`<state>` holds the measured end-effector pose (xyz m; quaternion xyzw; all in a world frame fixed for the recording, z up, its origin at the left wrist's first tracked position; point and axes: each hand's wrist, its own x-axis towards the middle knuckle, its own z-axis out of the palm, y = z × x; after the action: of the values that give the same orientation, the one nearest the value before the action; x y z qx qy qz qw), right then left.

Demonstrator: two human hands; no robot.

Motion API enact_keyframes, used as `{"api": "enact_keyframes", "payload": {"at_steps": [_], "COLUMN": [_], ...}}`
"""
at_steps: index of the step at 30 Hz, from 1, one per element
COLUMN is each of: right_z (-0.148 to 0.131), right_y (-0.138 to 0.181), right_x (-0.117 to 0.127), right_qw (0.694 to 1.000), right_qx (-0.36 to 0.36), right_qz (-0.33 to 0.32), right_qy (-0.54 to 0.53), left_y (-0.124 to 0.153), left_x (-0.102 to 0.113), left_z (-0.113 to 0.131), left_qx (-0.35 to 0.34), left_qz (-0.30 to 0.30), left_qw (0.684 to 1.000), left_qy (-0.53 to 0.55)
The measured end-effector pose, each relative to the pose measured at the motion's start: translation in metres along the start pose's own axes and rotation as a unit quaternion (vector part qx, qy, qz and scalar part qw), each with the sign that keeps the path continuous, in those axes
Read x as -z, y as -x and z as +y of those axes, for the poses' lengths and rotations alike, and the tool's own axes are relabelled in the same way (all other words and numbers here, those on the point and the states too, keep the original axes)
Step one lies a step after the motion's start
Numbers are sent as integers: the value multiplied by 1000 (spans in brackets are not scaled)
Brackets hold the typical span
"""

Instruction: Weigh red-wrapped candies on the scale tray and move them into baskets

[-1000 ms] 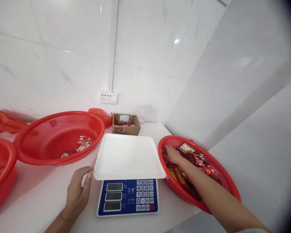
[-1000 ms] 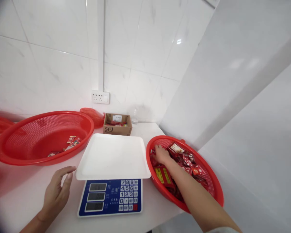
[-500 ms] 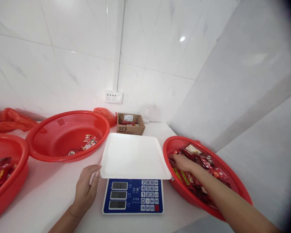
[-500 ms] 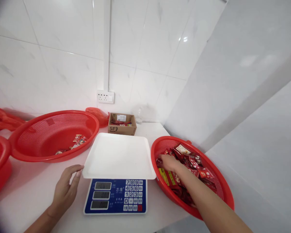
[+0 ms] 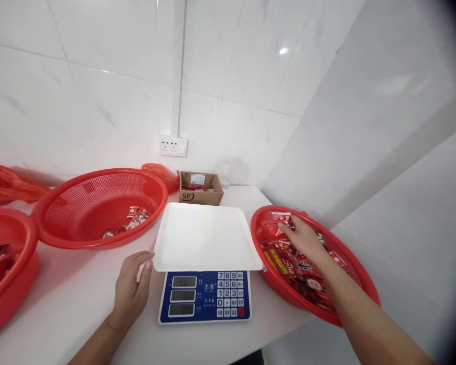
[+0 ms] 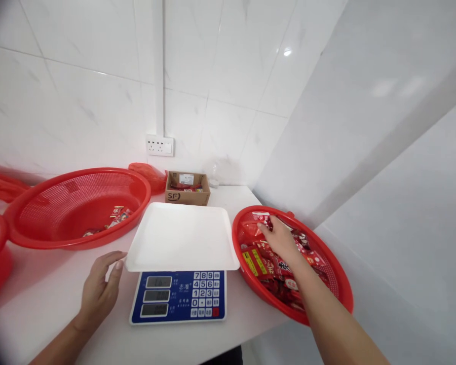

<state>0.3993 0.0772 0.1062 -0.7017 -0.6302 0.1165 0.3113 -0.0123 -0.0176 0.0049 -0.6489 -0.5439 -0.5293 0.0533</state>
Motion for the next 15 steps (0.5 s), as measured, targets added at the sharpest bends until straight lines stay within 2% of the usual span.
{"api": "enact_keyframes", "payload": {"at_steps": [3,7,9,11,12,13,14,15], "right_z": [-16,-48,-66,-82,-90,-97,-103,-109], "right_y": [15,43,57,71,78,84,91,97], "right_x": [2,-8,-19,-31,-37,-43,-49,-54], "right_qw": [993,960,942,927,920,914,909,904], "right_qx": [-3,5,15,28,37,50,68,90], "right_qz": [7,-24,-35,-46,-44,-37,-22,-2], "right_qy": [-120,-278,-332,-371,-387,-401,-411,-417], "left_y": [-2,-5,-7,-9,-11,-13,-16,-19], "left_x": [2,5,7,8,8,8,8,8], "left_z": [4,18,33,53,65,77,89,100], "left_qx": [-12,-45,-59,-36,2,61,139,222], "left_qz": [18,41,23,-41,-90,-152,-212,-271], "left_qw": [1000,998,996,990,978,953,911,849], "left_qy": [-2,15,55,134,189,255,325,396]}}
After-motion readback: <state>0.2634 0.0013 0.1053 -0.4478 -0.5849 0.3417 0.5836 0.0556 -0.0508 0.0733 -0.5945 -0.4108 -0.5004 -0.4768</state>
